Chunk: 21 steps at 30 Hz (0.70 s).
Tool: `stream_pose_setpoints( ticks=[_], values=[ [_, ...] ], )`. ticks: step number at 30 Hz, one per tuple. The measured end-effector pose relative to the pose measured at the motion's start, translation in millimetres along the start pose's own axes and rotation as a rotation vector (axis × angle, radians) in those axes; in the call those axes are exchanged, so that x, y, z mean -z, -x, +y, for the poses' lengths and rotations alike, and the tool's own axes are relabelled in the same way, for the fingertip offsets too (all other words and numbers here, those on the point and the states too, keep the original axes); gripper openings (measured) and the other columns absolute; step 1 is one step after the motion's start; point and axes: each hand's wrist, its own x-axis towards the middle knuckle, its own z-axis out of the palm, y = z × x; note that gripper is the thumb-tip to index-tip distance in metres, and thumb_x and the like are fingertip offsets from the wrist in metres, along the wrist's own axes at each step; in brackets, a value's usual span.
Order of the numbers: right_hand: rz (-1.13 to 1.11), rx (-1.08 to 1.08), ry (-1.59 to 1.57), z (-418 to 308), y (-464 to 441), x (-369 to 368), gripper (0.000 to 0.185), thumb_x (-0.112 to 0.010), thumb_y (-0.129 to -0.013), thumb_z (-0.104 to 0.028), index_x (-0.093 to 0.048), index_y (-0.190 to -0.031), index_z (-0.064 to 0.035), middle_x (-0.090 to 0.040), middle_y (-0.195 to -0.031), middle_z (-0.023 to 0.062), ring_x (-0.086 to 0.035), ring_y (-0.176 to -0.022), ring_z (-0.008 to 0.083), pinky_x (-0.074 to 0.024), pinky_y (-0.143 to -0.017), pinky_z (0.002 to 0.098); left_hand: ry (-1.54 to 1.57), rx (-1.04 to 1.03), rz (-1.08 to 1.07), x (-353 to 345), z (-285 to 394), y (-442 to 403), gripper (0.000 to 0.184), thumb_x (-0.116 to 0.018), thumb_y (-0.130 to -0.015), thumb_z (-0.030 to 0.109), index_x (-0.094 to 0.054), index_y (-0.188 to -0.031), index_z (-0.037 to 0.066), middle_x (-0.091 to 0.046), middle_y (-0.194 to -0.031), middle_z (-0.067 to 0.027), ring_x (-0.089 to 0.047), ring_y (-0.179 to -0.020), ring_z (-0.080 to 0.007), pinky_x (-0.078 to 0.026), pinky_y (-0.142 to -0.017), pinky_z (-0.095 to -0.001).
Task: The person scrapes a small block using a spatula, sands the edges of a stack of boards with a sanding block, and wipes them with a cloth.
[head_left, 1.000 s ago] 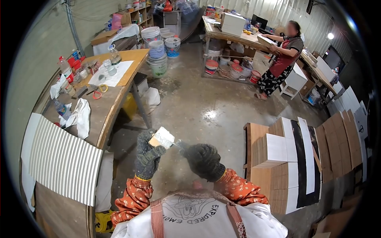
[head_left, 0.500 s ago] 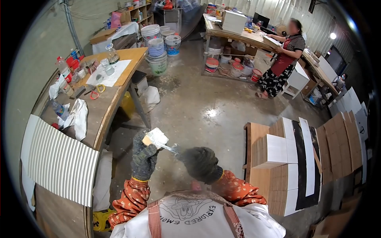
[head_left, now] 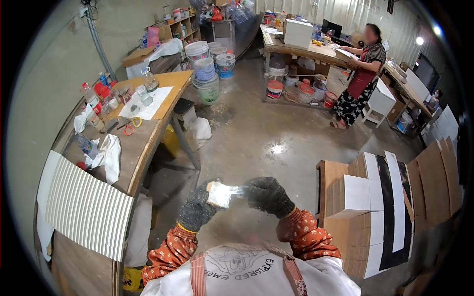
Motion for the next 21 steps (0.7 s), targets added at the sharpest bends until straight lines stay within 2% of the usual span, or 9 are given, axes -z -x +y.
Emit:
stream_pose_setpoints(
  ticks=[2, 4, 6, 8, 9, 11, 14, 17, 21],
  values=[
    [-0.017, 0.025, 0.013, 3, -5, 7, 0.018, -0.059, -0.089, -0.017, -0.067, -0.095, -0.002, -0.061, -0.063, 0.0028, -0.05, -0.047, 0.0072, -0.041, -0.042, 0.0223, -0.261, -0.121, -0.017, -2, -9, 4, 0.036, -0.061, -0.085, 0.026, -0.06, -0.112, 0.002, -0.067, -0.101, -0.0115, -0.066, -0.09, -0.023, -0.053, -0.077, -0.0332],
    [-0.068, 0.262, 0.089, 14, -18, 15, 0.019, -0.061, -0.088, -0.02, -0.068, -0.094, -0.0029, -0.06, -0.062, 0.0018, -0.049, -0.046, 0.0075, -0.0393, -0.041, 0.0217, 0.028, 0.04, -0.034, 1, -16, 8, 0.034, -0.062, -0.085, 0.02, -0.059, -0.112, 0.001, -0.067, -0.1, -0.0113, -0.066, -0.089, -0.0212, -0.053, -0.075, -0.0307],
    [-0.166, 0.13, 0.142, 9, -26, 21, 0.023, -0.063, -0.086, -0.021, -0.066, -0.103, -0.0059, -0.065, -0.078, 0.0036, -0.058, -0.061, 0.0132, -0.0467, -0.053, 0.0264, 0.217, 0.173, -0.042, 3, -24, 10, 0.033, -0.061, -0.085, 0.017, -0.058, -0.113, 0.0, -0.067, -0.101, -0.0118, -0.065, -0.09, -0.0205, -0.053, -0.075, -0.0298],
    [0.046, 0.959, 1.013, 1, -28, 14, 0.034, -0.066, -0.081, -0.022, -0.062, -0.112, -0.0097, -0.065, -0.1, 0.0048, -0.061, -0.083, 0.0207, -0.0491, -0.068, 0.0346, 0.017, 0.097, -0.065, 7, -39, 7, 0.033, -0.054, -0.088, 0.016, -0.057, -0.115, -0.001, -0.064, -0.108, -0.0132, -0.063, -0.095, -0.0215, -0.051, -0.078, -0.0317],
    [0.013, 0.947, 1.019, 7, -33, 10, 0.033, -0.065, -0.08, -0.021, -0.061, -0.112, -0.0104, -0.064, -0.102, 0.006, -0.06, -0.089, 0.0218, -0.0487, -0.074, 0.0357, -0.302, -0.056, -0.098, 9, -50, 9, 0.033, -0.048, -0.089, 0.016, -0.056, -0.116, -0.002, -0.062, -0.113, -0.0141, -0.061, -0.099, -0.0223, -0.05, -0.08, -0.0333],
    [0.05, 1.052, 1.074, 2, -40, -5, 0.026, -0.063, -0.08, -0.015, -0.063, -0.106, -0.0101, -0.064, -0.098, 0.0085, -0.061, -0.094, 0.0211, -0.0491, -0.081, 0.0343, -0.027, 0.062, -0.041, 13, -58, 18, 0.031, -0.057, -0.086, 0.019, -0.058, -0.112, 0.0, -0.064, -0.108, -0.0117, -0.063, -0.093, -0.0224, -0.05, -0.077, -0.0337],
    [-0.076, 0.921, 1.032, -17, -49, -12, 0.024, -0.064, -0.077, -0.014, -0.063, -0.101, -0.0084, -0.063, -0.084, 0.0071, -0.061, -0.067, 0.02, -0.0492, -0.059, 0.0336, -0.17, -0.012, 0.047, 38, -43, 35, 0.042, -0.069, -0.08, 0.023, -0.059, -0.113, 0.0, -0.066, -0.106, -0.0105, -0.064, -0.092, -0.0237, -0.051, -0.074, -0.0354],
    [-0.12, 0.139, 0.224, -47, -32, -29, 0.019, -0.061, -0.085, -0.015, -0.064, -0.099, -0.004, -0.065, -0.08, 0.0047, -0.061, -0.058, 0.0142, -0.0457, -0.045, 0.0265, 0.242, 0.417, 0.136, 30, -38, 45, 0.05, -0.074, -0.075, 0.023, -0.058, -0.115, -0.001, -0.064, -0.111, -0.014, -0.064, -0.093, -0.023, -0.05, -0.078, -0.034],
    [-0.153, -0.121, -0.073, -55, -23, -48, 0.017, -0.057, -0.091, -0.016, -0.066, -0.094, -0.0012, -0.063, -0.066, 0.0042, -0.056, -0.049, 0.0087, -0.0402, -0.039, 0.0206, -0.69, -0.063, 0.077, 48, 9, 37, 0.051, -0.077, -0.071, 0.019, -0.058, -0.114, -0.001, -0.067, -0.106, -0.0095, -0.065, -0.093, -0.0209, -0.051, -0.079, -0.0321]
  ],
)
